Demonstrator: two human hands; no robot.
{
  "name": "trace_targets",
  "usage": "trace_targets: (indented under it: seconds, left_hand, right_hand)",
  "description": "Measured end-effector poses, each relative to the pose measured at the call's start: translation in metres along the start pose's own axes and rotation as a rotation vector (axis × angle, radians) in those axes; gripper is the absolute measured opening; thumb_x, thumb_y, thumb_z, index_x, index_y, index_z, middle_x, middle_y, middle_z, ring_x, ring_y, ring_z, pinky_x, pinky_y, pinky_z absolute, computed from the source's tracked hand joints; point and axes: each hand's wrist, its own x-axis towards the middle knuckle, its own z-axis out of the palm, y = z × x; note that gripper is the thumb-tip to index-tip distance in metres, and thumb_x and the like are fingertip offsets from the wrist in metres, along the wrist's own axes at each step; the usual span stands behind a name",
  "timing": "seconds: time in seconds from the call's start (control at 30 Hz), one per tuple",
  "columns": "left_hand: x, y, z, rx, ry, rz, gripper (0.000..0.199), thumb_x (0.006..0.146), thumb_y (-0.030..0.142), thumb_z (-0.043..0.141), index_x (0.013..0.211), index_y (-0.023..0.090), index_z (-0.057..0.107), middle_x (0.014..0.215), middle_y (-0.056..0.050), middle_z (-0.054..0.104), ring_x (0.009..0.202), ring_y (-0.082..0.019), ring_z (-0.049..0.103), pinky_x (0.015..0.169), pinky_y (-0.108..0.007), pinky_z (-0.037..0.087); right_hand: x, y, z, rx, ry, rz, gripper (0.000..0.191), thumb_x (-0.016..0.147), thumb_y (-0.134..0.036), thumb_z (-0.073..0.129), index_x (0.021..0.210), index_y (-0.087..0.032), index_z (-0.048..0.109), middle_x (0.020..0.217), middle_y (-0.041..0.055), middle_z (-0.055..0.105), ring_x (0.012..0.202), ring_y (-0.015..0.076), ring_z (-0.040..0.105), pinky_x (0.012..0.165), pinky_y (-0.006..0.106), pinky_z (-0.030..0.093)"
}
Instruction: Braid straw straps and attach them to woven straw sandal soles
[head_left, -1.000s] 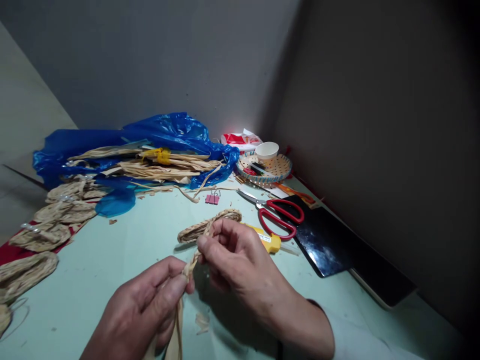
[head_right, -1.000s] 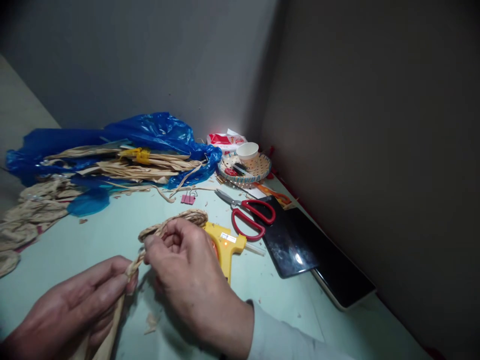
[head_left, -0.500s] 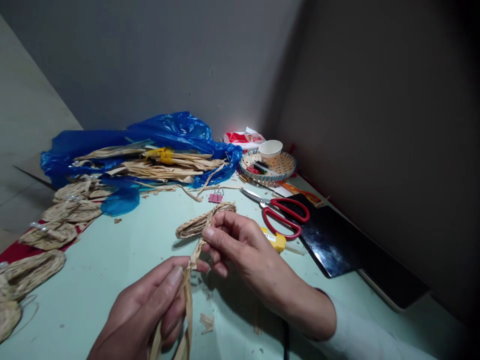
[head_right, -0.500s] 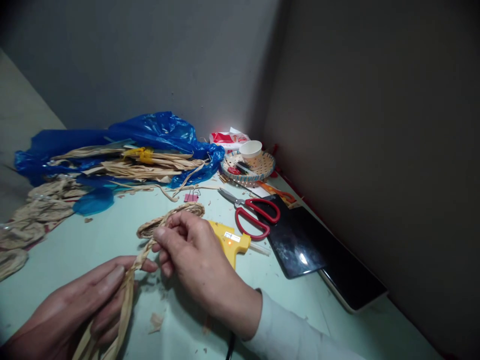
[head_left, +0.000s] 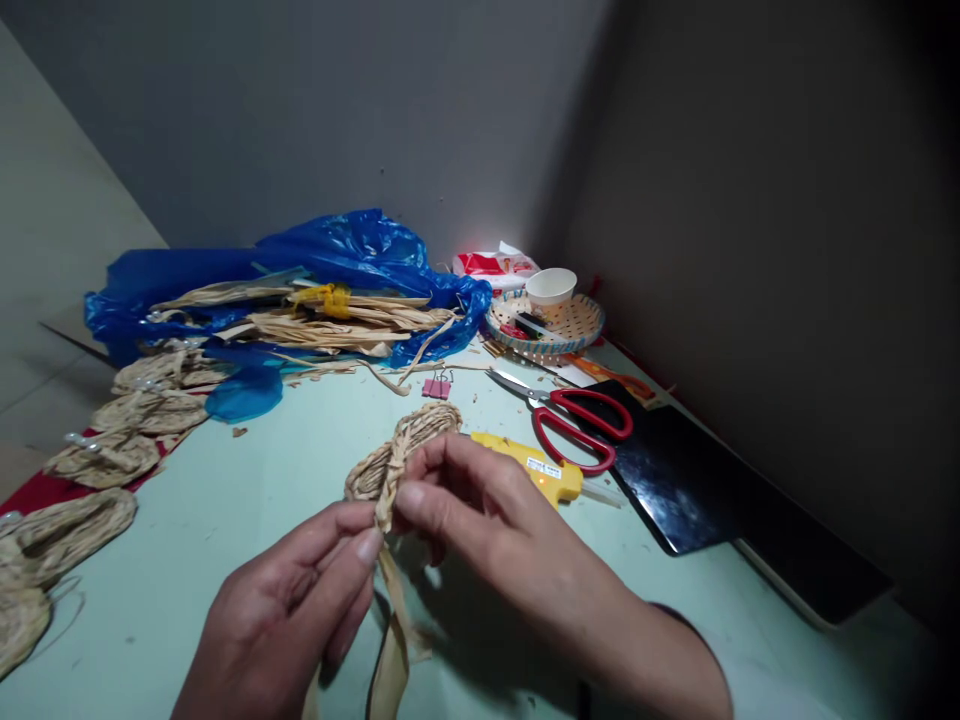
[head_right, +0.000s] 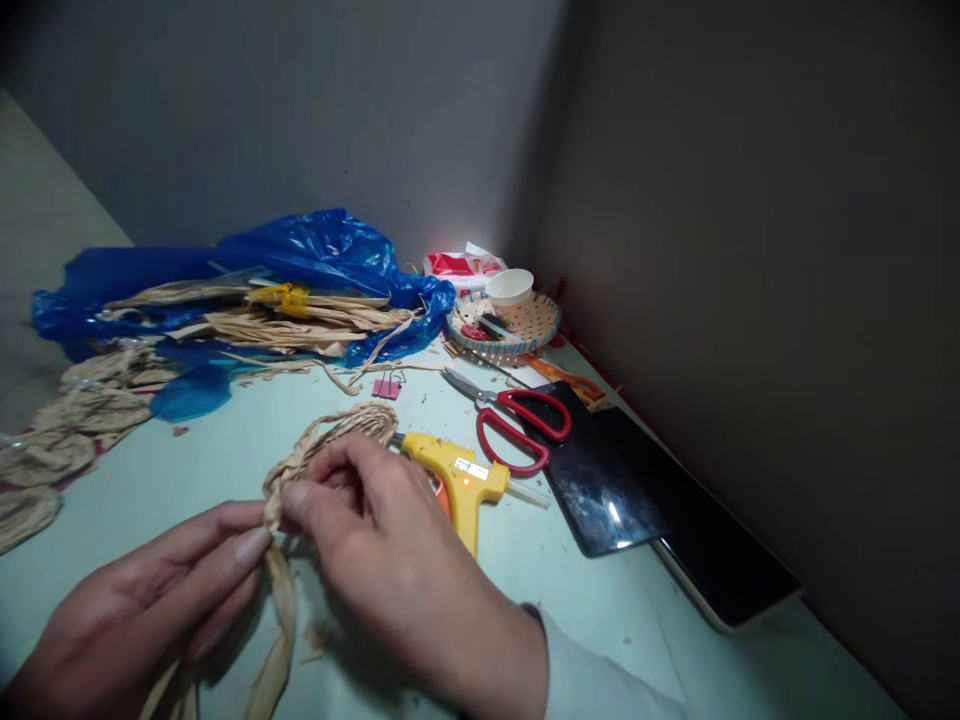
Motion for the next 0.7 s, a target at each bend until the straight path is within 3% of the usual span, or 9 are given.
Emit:
trace_targets:
  seconds: [0.17,0.27,0.43,0.5,0.57,0.7]
  left_hand:
    - [-0.001,0.004,0.0,0.058,0.065,0.054,0.043,0.071,0.054,0.08,0.101,0.025,0.074,0.051,0.005,0.058,0.046,-0.014,0.049,0.044,-0.023,0.043]
    - [-0.001,0.001,-0.002,0.099,0.087,0.081,0.046,0.073,0.054,0.078,0.109,0.025,0.074,0.044,0.007,0.052,0.045,-0.016,0.052,0.046,-0.026,0.048]
    - [0.0,0.004,0.0,0.053,0.121,0.06,0.047,0.066,0.054,0.085,0.1,0.026,0.07,0.04,0.01,0.048,0.045,-0.011,0.044,0.046,-0.017,0.043]
    - [0.0,0.009,0.003,0.005,0.129,-0.001,0.048,0.057,0.052,0.091,0.091,0.027,0.069,0.04,0.012,0.047,0.044,-0.008,0.041,0.044,-0.014,0.038]
    - [-0.001,0.015,0.005,-0.036,0.12,-0.068,0.049,0.05,0.049,0.095,0.084,0.026,0.069,0.046,0.01,0.055,0.047,-0.007,0.047,0.044,-0.013,0.038]
    - [-0.002,0.024,0.003,0.003,0.07,-0.049,0.046,0.053,0.055,0.093,0.08,0.026,0.07,0.057,0.008,0.066,0.052,-0.008,0.054,0.047,-0.013,0.043]
  right_hand:
    - [-0.006,0.009,0.008,-0.095,-0.046,0.057,0.018,0.08,-0.023,0.071,0.096,-0.024,0.062,0.083,-0.0005,0.065,0.077,0.0177,0.06,0.069,0.028,0.046]
    - [-0.004,0.016,0.011,-0.029,-0.05,0.032,0.024,0.08,-0.018,0.066,0.103,-0.023,0.063,0.083,0.0002,0.065,0.079,0.0185,0.061,0.075,0.031,0.048]
    - [-0.003,0.016,0.012,-0.043,0.003,0.043,0.032,0.075,-0.013,0.067,0.104,-0.024,0.061,0.079,-0.0024,0.063,0.075,0.0173,0.059,0.071,0.03,0.048]
    - [-0.004,0.015,0.012,-0.064,-0.001,0.072,0.028,0.075,-0.014,0.067,0.101,-0.024,0.061,0.079,-0.0023,0.063,0.074,0.0172,0.059,0.069,0.029,0.047]
    - [-0.005,0.014,0.012,-0.088,-0.021,0.086,0.021,0.078,-0.015,0.065,0.096,-0.023,0.061,0.079,-0.0016,0.064,0.075,0.0177,0.06,0.068,0.029,0.047]
    - [-0.008,0.01,0.008,-0.151,-0.043,0.056,0.009,0.081,-0.016,0.063,0.087,-0.023,0.06,0.078,-0.0006,0.066,0.076,0.0184,0.06,0.068,0.029,0.045]
